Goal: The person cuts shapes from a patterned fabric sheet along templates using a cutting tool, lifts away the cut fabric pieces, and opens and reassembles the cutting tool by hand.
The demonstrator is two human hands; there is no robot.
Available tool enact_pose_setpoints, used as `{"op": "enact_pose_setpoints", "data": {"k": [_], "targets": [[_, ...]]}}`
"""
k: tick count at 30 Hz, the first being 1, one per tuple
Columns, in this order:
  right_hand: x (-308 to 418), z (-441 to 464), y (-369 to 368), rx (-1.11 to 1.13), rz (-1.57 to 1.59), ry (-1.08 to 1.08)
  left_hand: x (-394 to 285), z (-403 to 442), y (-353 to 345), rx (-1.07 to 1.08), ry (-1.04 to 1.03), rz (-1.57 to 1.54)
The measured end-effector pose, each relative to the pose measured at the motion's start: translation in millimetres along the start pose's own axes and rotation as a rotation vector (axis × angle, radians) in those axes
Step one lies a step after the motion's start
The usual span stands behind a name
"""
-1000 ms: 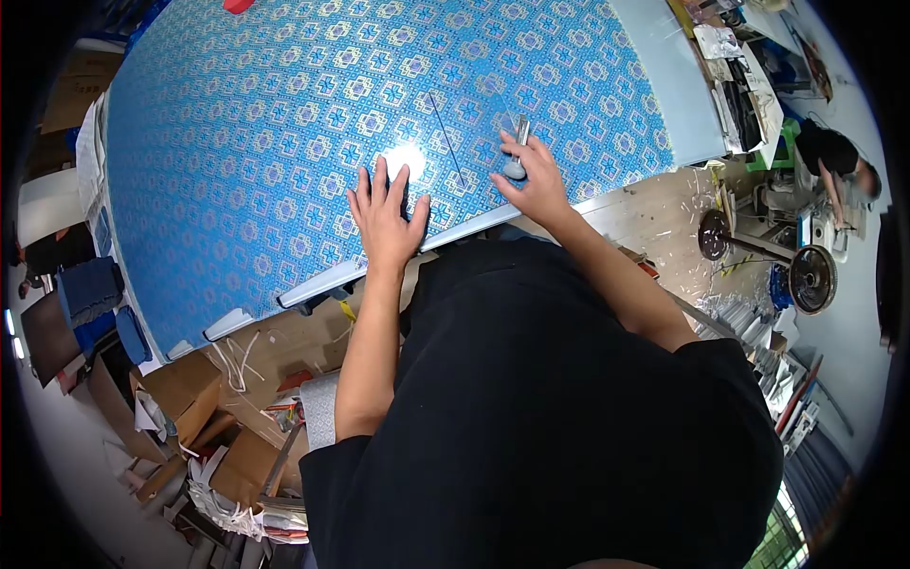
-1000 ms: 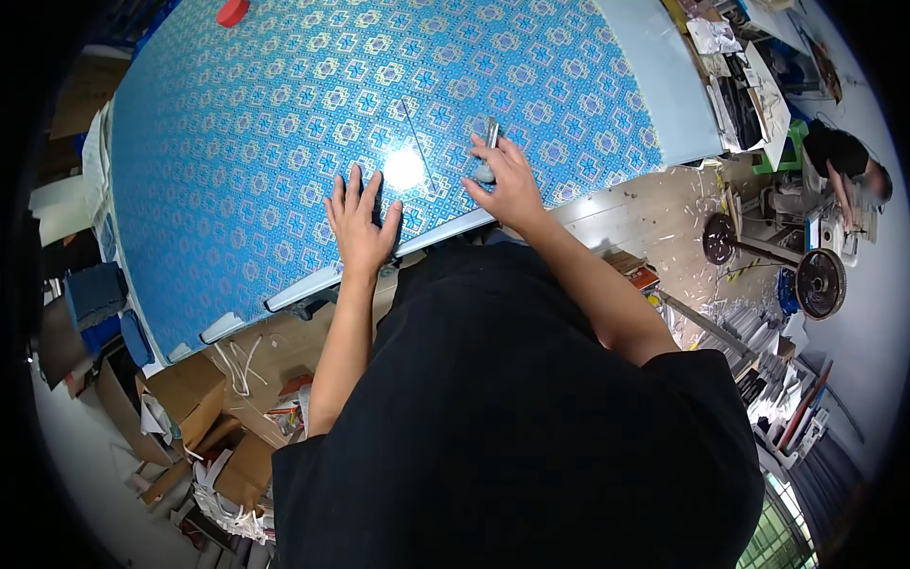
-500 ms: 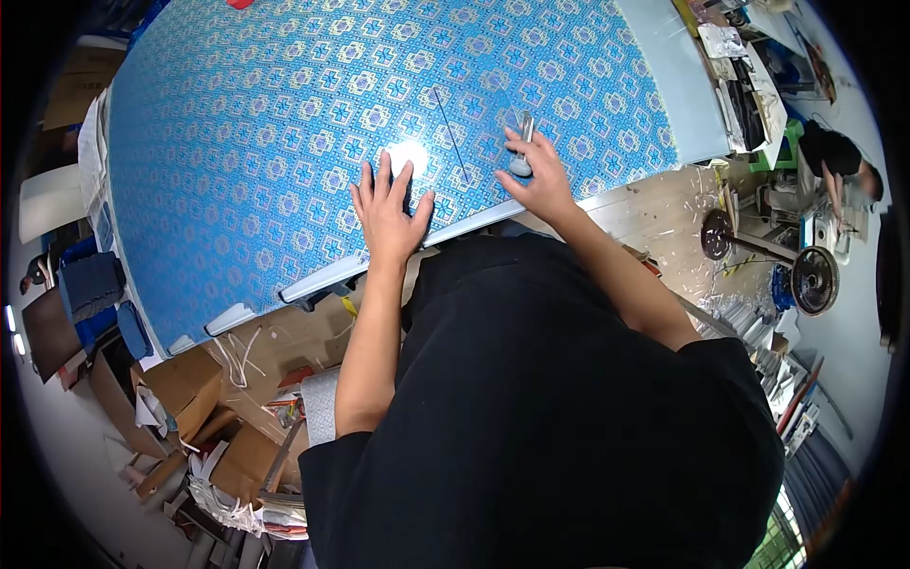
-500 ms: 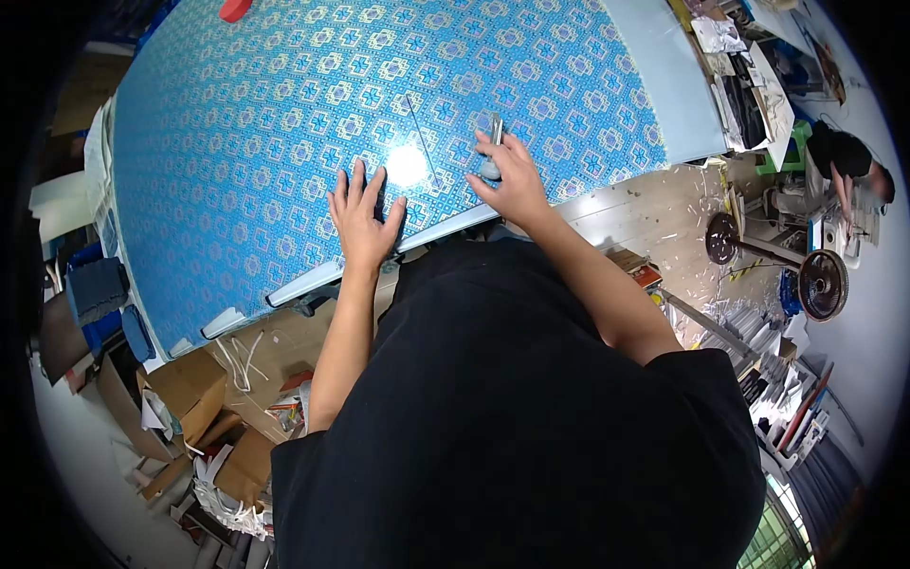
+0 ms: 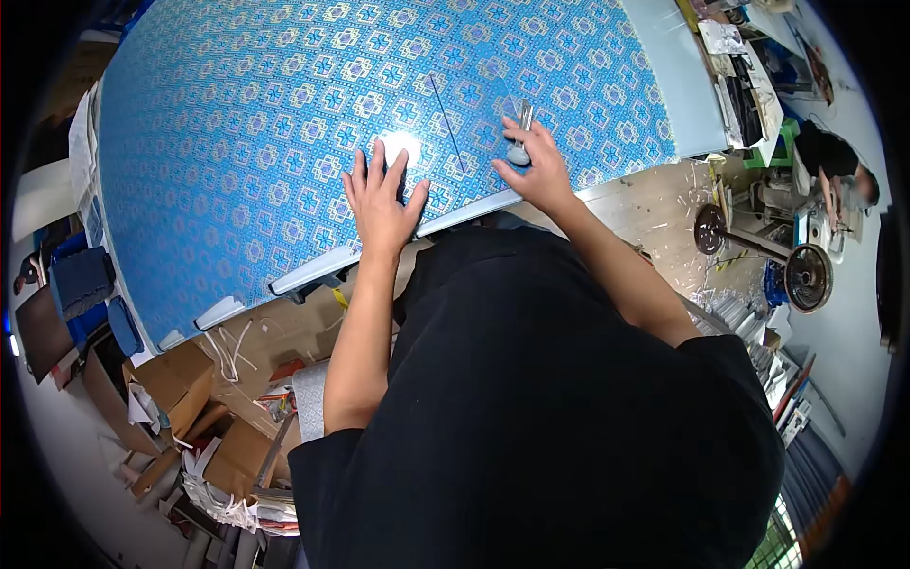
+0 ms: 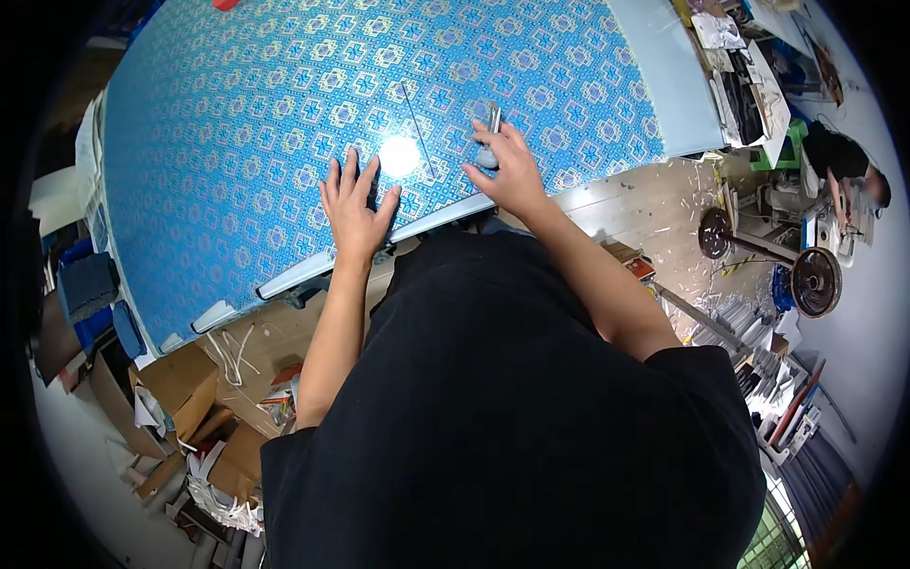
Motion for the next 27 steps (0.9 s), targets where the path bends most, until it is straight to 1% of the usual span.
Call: {"op": "enact_pose_setpoints", "data": {"k": [10,27], "targets": [[1.8,0.1,0.1,0.015,-0.056,0.012,-0.7,0.0,1.0,-0.001,0.009,-0.016],[2.1,0.4,-0.5,0.024,-0.033,-0.014,-0.6,-0.2,1.1,0.005,0.011,-0.012]]}}
Point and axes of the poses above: each hand's wrist, its own z-axis towards the middle knuckle, its own y-axis out of the back of the hand, x = y × z, the point moved 4 cm from there along z, towards the middle knuckle, and after that the axes turned 7 degrees about y, right-handed, at the moved point
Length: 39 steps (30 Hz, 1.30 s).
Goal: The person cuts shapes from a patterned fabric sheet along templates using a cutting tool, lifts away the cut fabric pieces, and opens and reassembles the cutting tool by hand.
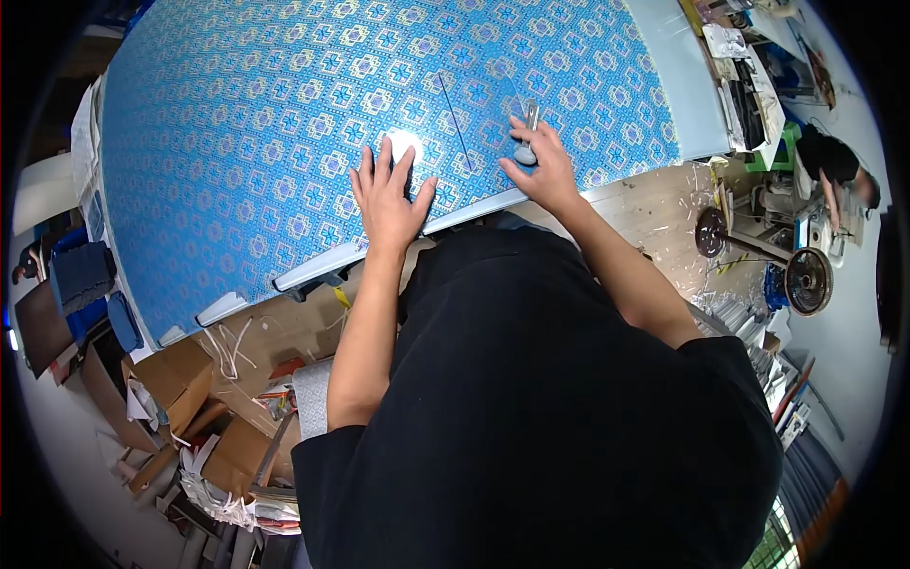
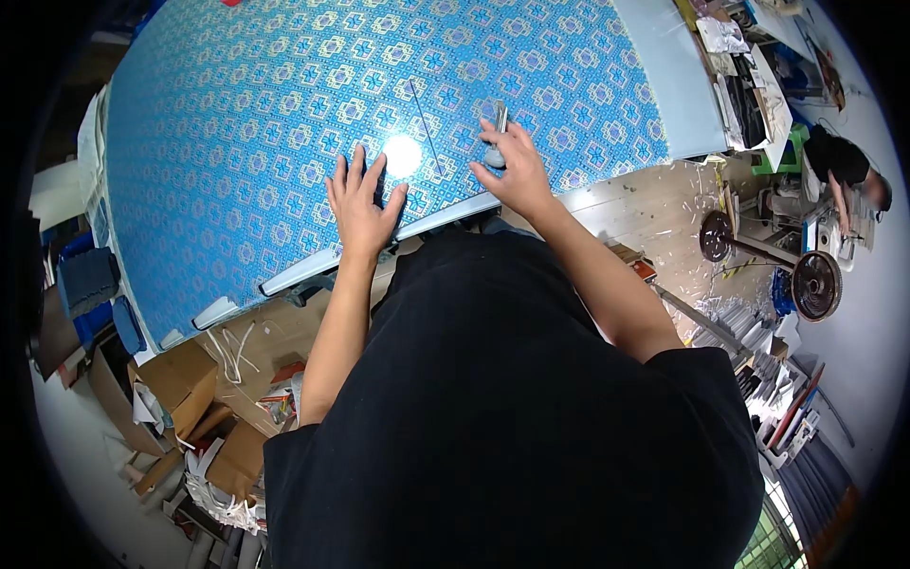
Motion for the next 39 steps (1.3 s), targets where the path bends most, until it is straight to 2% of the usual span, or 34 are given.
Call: {"op": "enact_pose_setpoints", "data": {"k": [39], "targets": [[-0.6,0.0,-1.0,-0.005,0.03,0.003,0.5,-1.1,-2.7,-0.004,-0.027,0.012]]}}
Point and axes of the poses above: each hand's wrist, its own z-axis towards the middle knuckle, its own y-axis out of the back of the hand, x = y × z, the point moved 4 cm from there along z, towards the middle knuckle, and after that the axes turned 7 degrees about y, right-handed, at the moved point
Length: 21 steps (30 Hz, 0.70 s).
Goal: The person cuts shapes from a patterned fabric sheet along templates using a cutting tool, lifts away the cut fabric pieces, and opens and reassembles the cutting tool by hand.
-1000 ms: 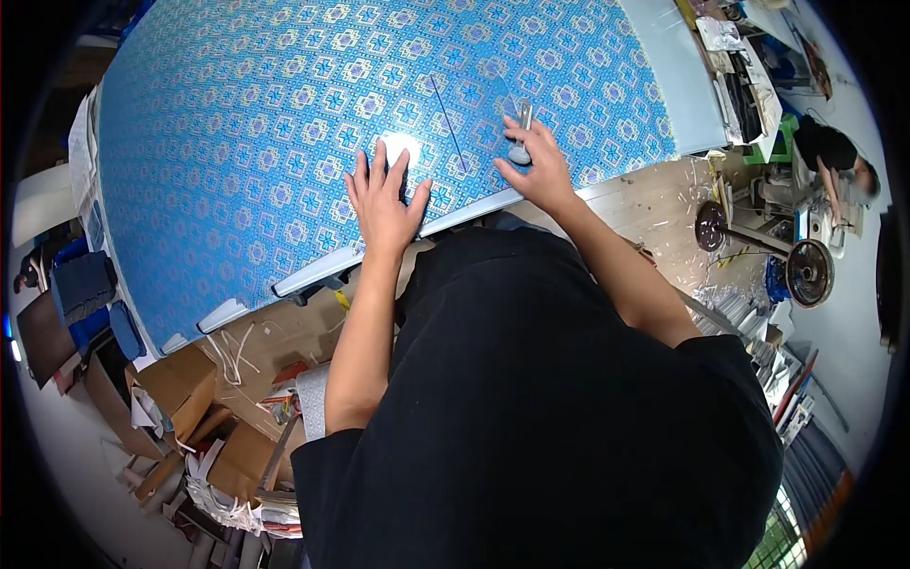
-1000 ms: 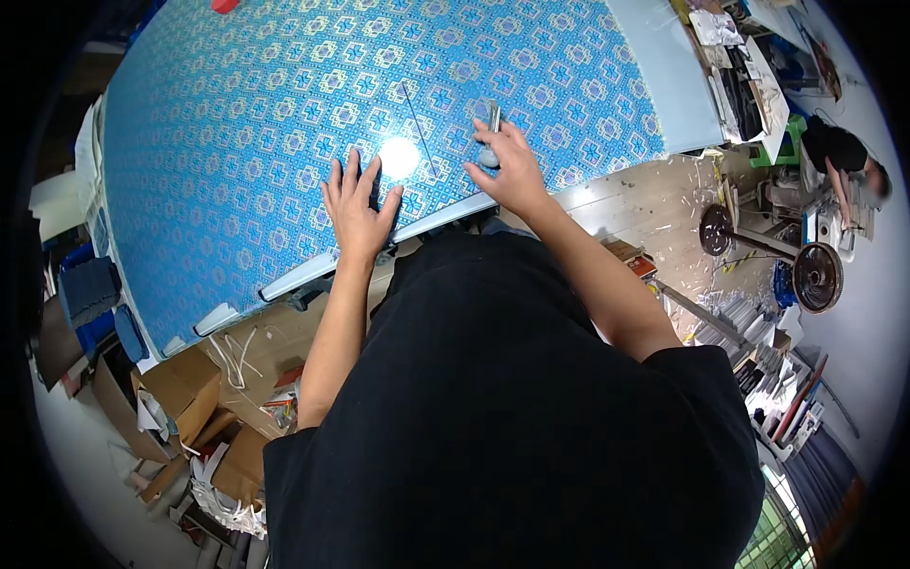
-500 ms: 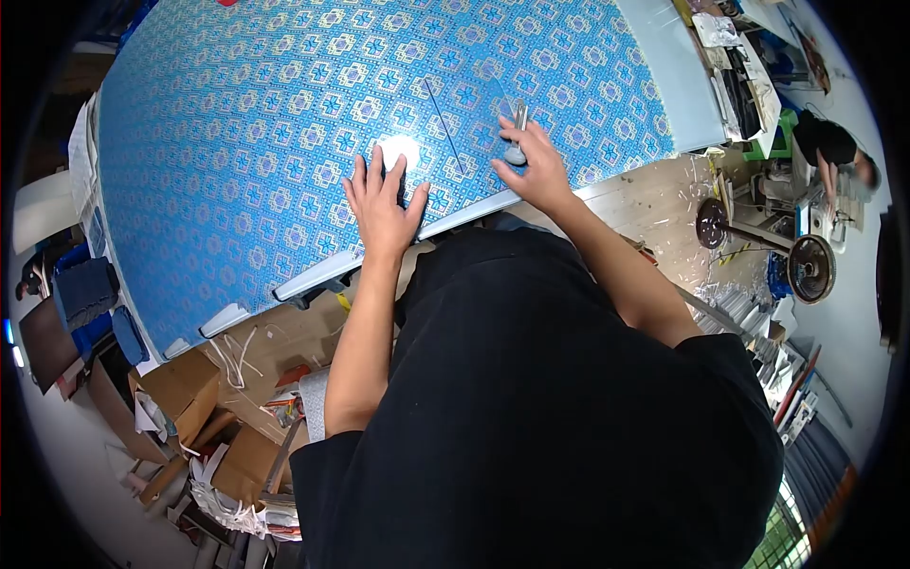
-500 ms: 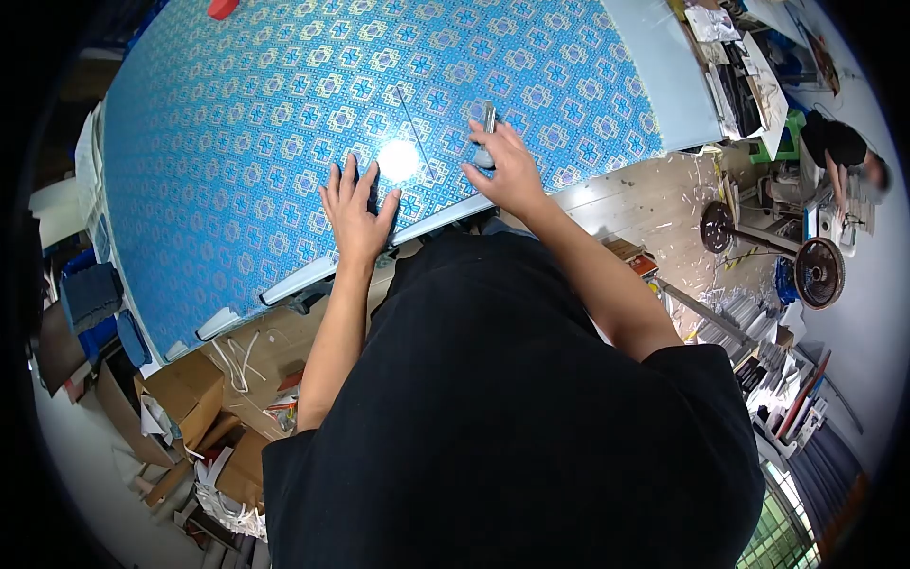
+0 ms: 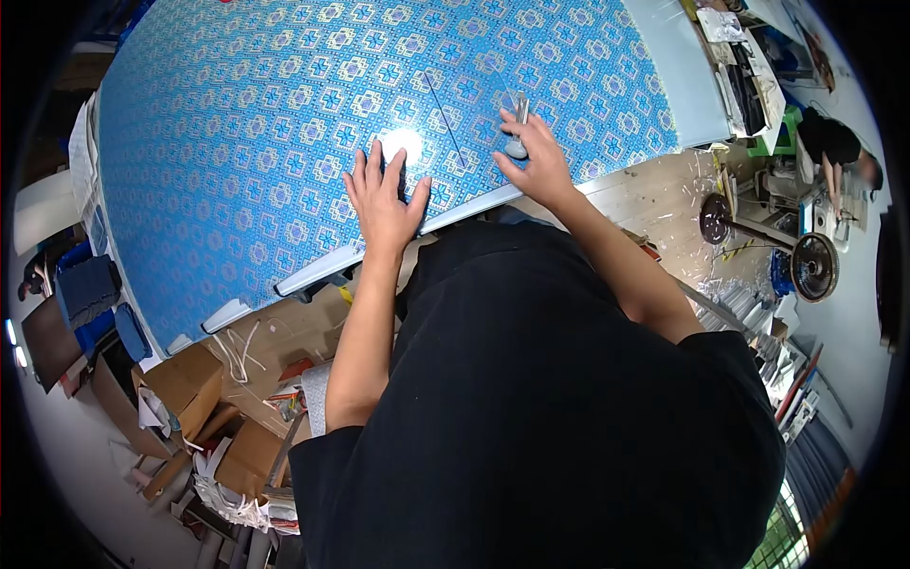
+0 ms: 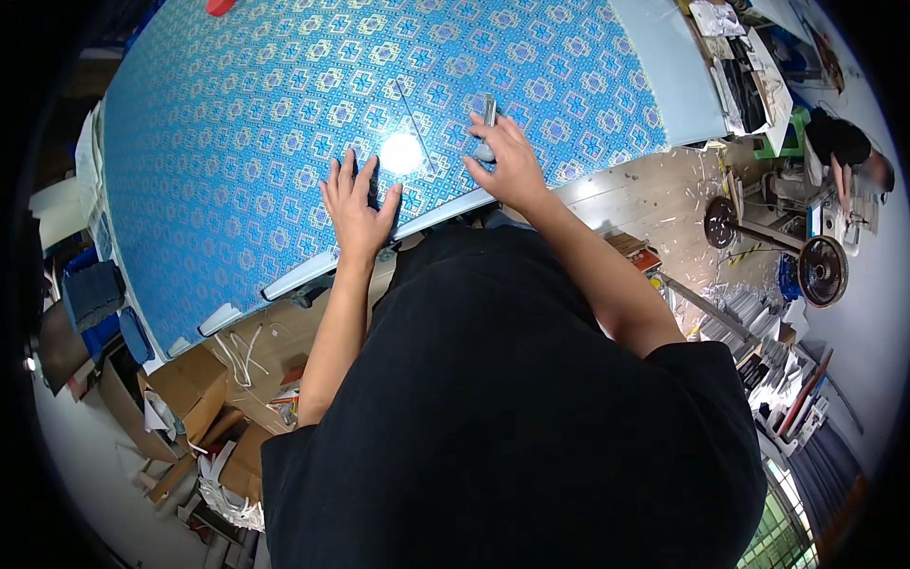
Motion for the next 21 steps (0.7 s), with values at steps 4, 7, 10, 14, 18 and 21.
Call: {"op": "enact_pose_setpoints", "data": {"k": [4,7,10,14,18,21], "targets": [[1.3,2.2,0.8,-0.016,0.03,-0.008,-2.4,0.7,3.9,-0.018,0.008,-0.029],[4.3,4.2,2.4,-0.031,-0.036,0.06,-2.5,0.4,3.3,-0.004,-0.001,0.002],[4.4,3.8,2.2,-0.008,-0.065,0.056,-1.3,1.3,1.9,-0.003,-0.002,0.001],[0.6,2.6,0.3,0.022,-0.033,0.011,-0.7,0.8,1.8,0.003,0.006,-0.008],[-1.3,1.7,-0.9,0.015,-0.06,0.047,-0.5,1.1,1.2,0.003,0.01,-0.002],[-1.7,1.3,-1.2,0.014,-0.06,0.042,-0.5,0.9,1.5,0.003,0.011,0.001]]}}
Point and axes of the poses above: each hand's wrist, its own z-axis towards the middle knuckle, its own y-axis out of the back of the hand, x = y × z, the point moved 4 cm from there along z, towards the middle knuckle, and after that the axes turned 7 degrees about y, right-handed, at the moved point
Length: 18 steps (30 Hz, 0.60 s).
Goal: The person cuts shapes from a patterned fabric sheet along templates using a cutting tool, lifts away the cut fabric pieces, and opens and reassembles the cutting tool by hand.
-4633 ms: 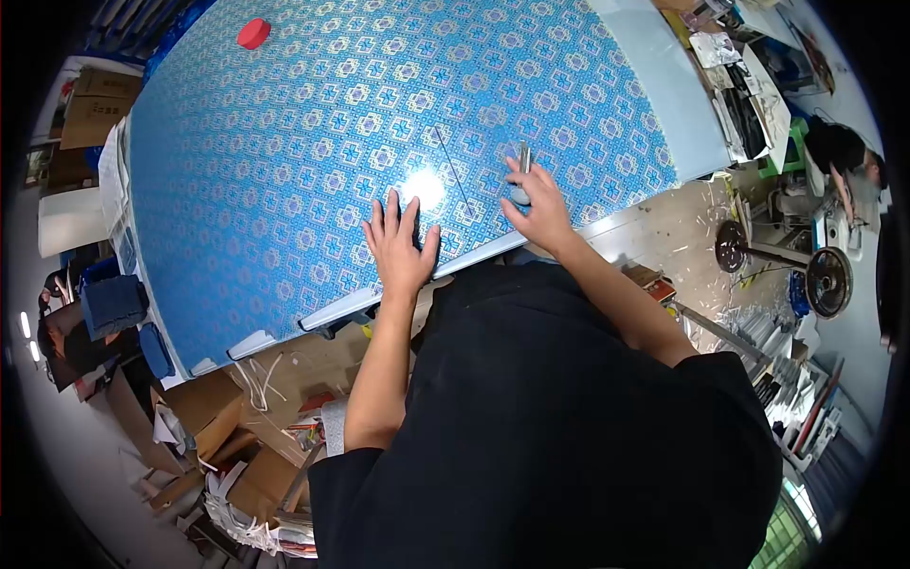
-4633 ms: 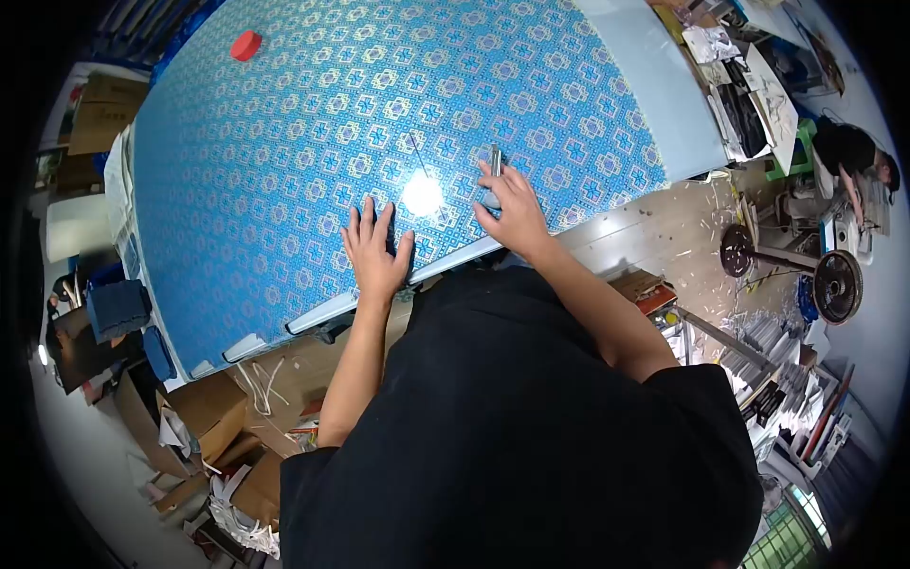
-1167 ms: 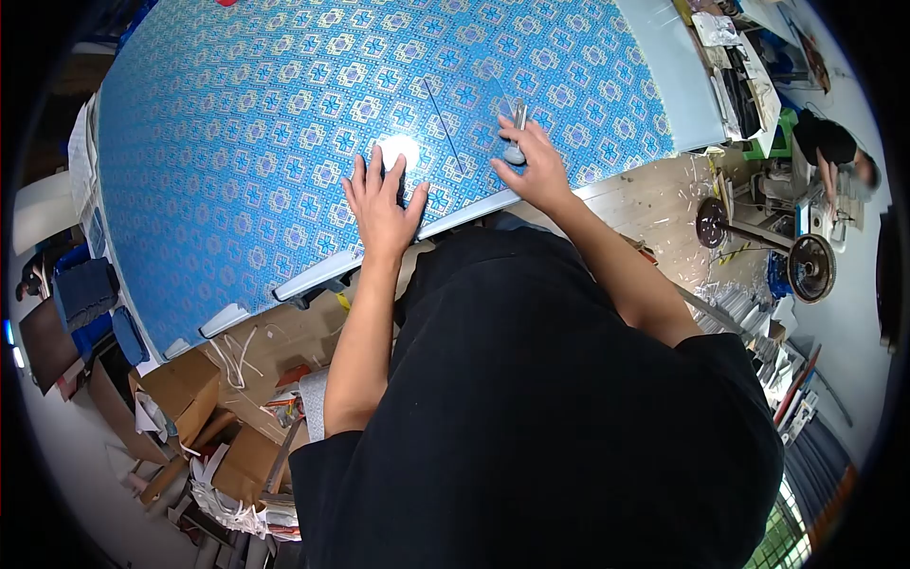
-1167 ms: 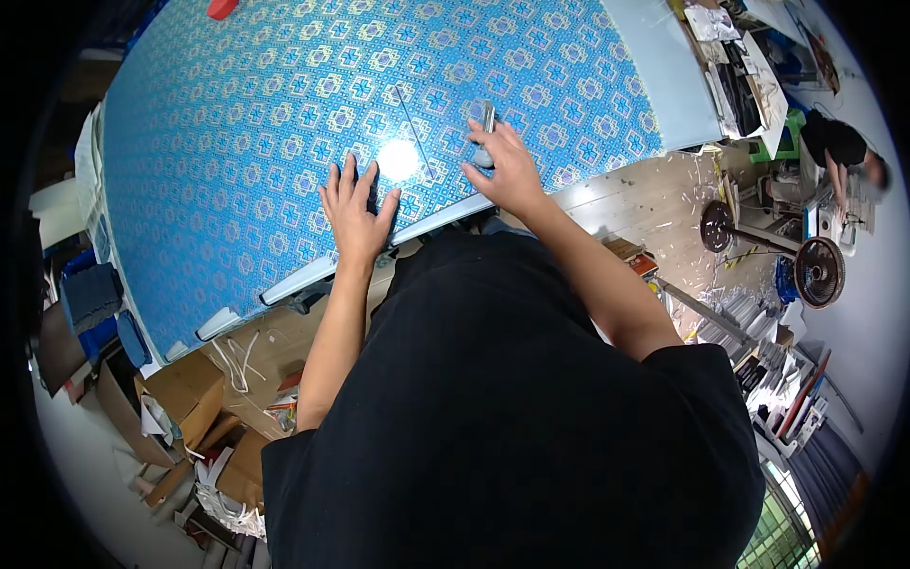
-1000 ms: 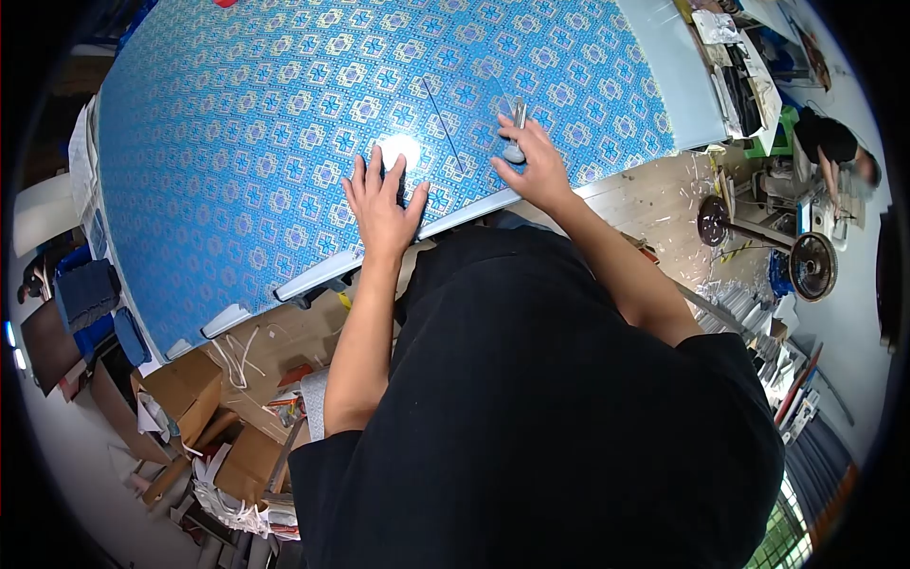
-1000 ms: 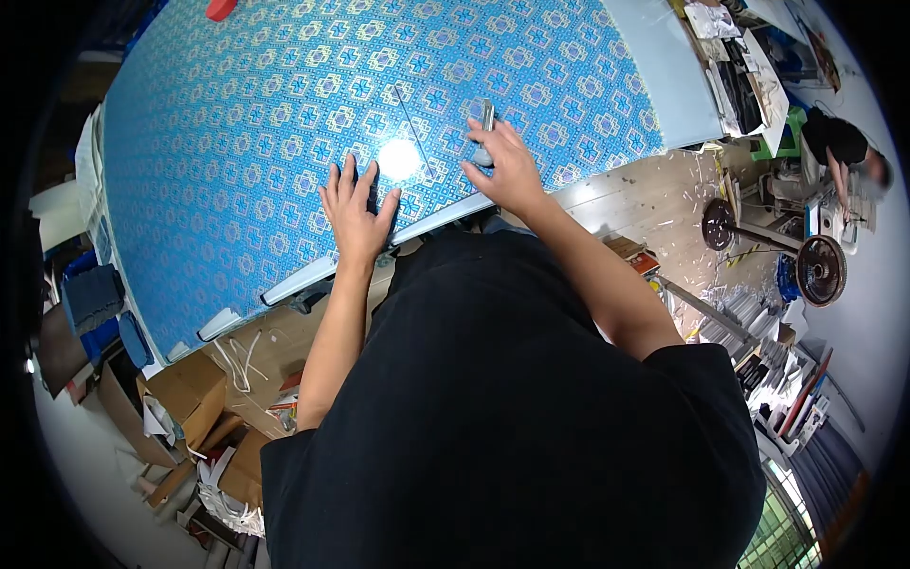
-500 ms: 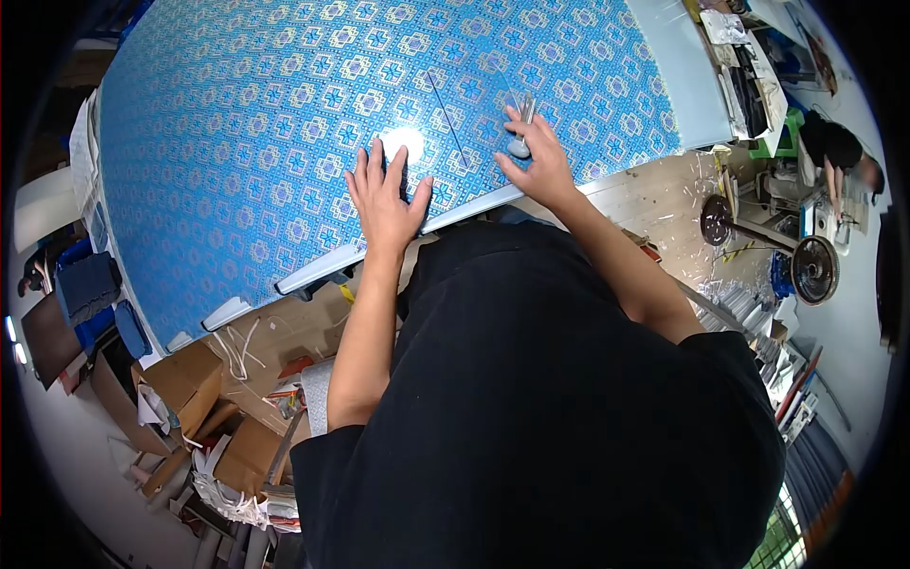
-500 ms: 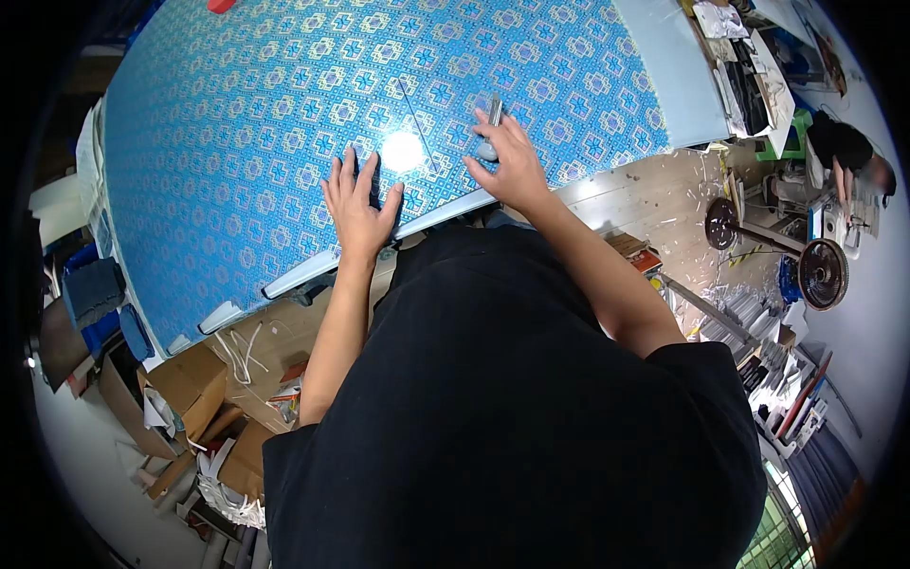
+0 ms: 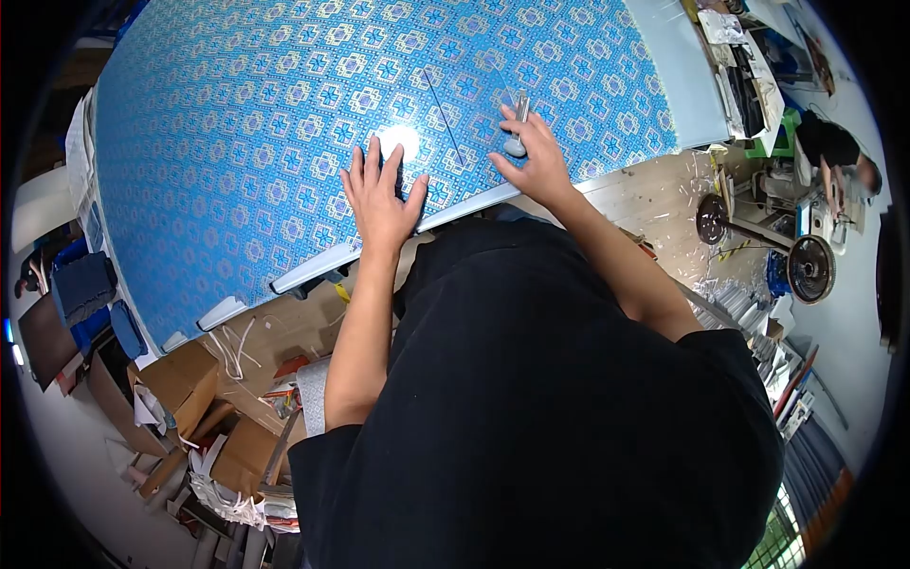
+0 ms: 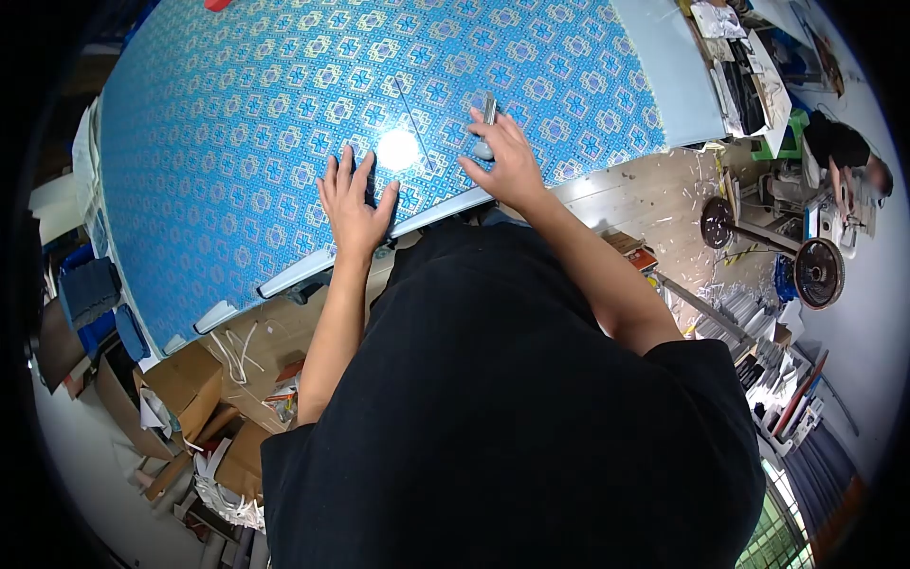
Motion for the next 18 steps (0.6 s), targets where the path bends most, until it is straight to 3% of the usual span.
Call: {"op": "enact_pose_setpoints", "data": {"k": [18], "targets": [[2.3,1.9,2.2,-0.011,-0.013,0.001,0.2,0.2,-0.2,0.012,0.011,0.006]]}}
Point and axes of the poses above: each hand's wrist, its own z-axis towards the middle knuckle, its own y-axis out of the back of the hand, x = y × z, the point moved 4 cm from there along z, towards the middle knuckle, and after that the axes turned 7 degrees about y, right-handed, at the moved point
